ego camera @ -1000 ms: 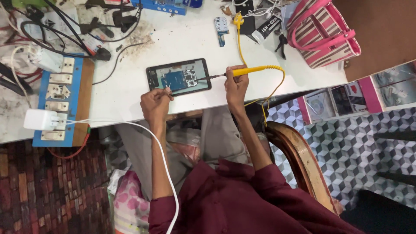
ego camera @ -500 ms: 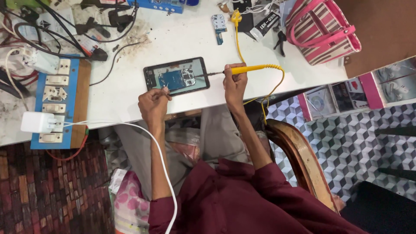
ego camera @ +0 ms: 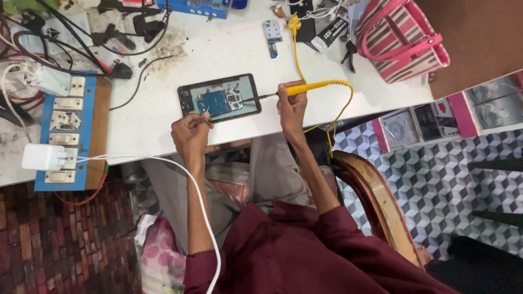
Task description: The person uses a hot air gun and a small metal tool to work on a disassembled mobile phone placed on a cluttered workbench. They repeatedly apply heat to the phone's internal components while manipulating parts with the tool.
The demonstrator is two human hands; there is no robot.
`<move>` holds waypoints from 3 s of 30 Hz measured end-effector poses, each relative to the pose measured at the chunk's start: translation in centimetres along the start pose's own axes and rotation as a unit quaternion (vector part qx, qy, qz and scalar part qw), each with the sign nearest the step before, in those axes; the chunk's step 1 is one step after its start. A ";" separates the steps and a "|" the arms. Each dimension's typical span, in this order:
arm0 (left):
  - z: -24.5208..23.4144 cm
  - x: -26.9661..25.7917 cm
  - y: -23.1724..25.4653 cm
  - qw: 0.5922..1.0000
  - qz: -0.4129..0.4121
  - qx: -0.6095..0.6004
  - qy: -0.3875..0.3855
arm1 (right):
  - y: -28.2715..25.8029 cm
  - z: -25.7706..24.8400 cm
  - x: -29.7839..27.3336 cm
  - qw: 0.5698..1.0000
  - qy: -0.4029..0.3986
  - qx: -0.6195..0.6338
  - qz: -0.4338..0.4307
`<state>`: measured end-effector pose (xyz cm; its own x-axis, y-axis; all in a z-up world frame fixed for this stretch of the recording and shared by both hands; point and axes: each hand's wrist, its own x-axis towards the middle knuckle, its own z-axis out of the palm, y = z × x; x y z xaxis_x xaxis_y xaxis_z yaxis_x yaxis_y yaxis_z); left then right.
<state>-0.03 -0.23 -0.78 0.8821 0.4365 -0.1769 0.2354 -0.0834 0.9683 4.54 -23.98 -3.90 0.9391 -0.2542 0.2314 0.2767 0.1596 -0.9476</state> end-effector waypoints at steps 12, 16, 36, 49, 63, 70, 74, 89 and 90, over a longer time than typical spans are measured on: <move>-0.4 -1.2 0.3 1.000 -0.013 -0.014 0.007 | 1.8 -0.1 -0.5 1.000 0.017 -0.009 -0.025; -0.2 -0.8 0.9 1.000 -0.006 0.022 0.013 | 1.6 0.0 -0.1 0.999 0.017 0.013 -0.026; -0.2 -0.8 1.2 0.999 -0.015 0.031 0.003 | 1.0 -0.1 0.0 0.999 0.013 -0.024 -0.028; -0.3 -0.4 0.7 0.999 0.002 0.036 0.005 | 0.9 0.0 0.2 0.998 0.024 -0.054 -0.021; -0.7 -0.3 0.6 0.991 0.038 0.124 0.032 | 1.5 -0.2 0.4 0.997 0.038 -0.064 -0.003; -1.0 -1.0 2.2 0.992 0.017 0.120 0.026 | 0.1 0.5 0.0 0.998 0.021 -0.061 -0.012; -0.9 -1.0 1.2 0.996 0.011 0.083 -0.001 | 0.9 -0.2 -0.3 0.997 0.022 -0.078 -0.013; -0.4 -1.0 0.5 0.997 -0.012 0.076 0.001 | 0.7 -0.4 -0.1 0.996 0.004 -0.089 -0.011; -0.7 -0.8 0.6 0.995 -0.021 0.095 0.007 | 0.9 0.1 -0.2 0.998 0.008 -0.070 -0.005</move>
<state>-0.88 0.02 0.07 0.8649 0.4548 -0.2123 0.3456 -0.2329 0.9090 4.63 -23.69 -4.74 0.9327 -0.2703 0.2387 0.2540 0.0227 -0.9669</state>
